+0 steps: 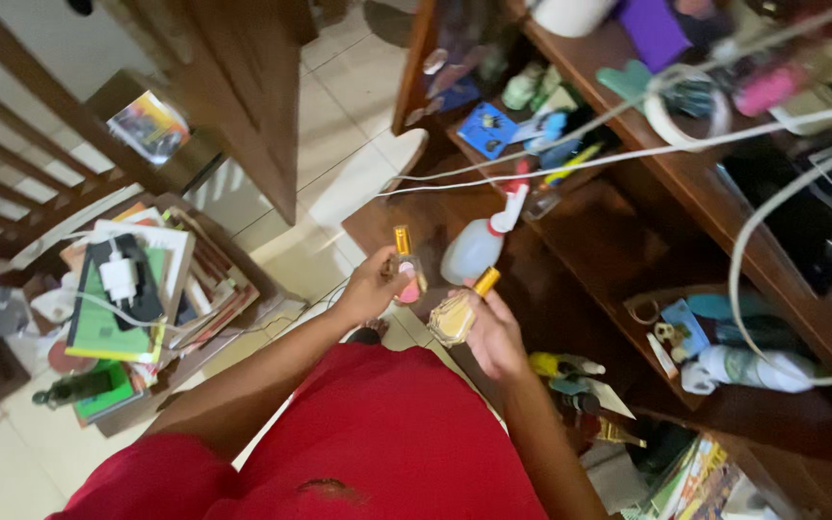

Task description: The person cleans a cluttered wooden desk by spraying a cleaning solution and wiping the surface with a cloth. They move various items including a pen holder, bottles, and small objects to access the surface, then return them after wiping.

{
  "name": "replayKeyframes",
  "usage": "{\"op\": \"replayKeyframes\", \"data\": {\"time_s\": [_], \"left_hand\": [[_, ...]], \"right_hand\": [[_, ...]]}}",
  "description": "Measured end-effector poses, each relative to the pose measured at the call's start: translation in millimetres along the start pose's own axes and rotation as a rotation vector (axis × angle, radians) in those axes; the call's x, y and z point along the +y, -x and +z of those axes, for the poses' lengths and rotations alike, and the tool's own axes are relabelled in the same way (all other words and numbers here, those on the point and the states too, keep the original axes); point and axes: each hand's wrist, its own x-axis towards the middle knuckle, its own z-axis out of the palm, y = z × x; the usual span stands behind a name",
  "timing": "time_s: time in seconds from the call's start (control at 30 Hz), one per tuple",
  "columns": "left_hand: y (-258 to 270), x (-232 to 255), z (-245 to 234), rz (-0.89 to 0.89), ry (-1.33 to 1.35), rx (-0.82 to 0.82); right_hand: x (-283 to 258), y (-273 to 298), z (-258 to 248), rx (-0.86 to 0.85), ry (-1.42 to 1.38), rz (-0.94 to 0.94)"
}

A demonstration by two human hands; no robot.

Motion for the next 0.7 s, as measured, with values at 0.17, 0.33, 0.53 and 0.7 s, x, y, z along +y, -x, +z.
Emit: {"op": "replayKeyframes", "data": {"time_s": [0.17,0.33,0.53,0.7], "left_hand": [[-30.3,-64.7,-9.8,0.033,-0.288,0.125],[-107.9,-94.1,12.0,0.071,-0.297,0.072],[-171.4,-111.2,49.6,0.308,-0.411,0.302],[-178.4,-120.2,64.1,0.103,-0.41,0.206]], "right_hand": [[43.0,-16.1,-24.5,0.152,0.244,0.044],[51.0,-39.5,-28.3,0.161,0.48,-0.161],[15.5,-28.9,6.3,0.34,0.805,-0.2],[-11.9,-23.2,33.5,0.429,0.931,-0.246]]}}
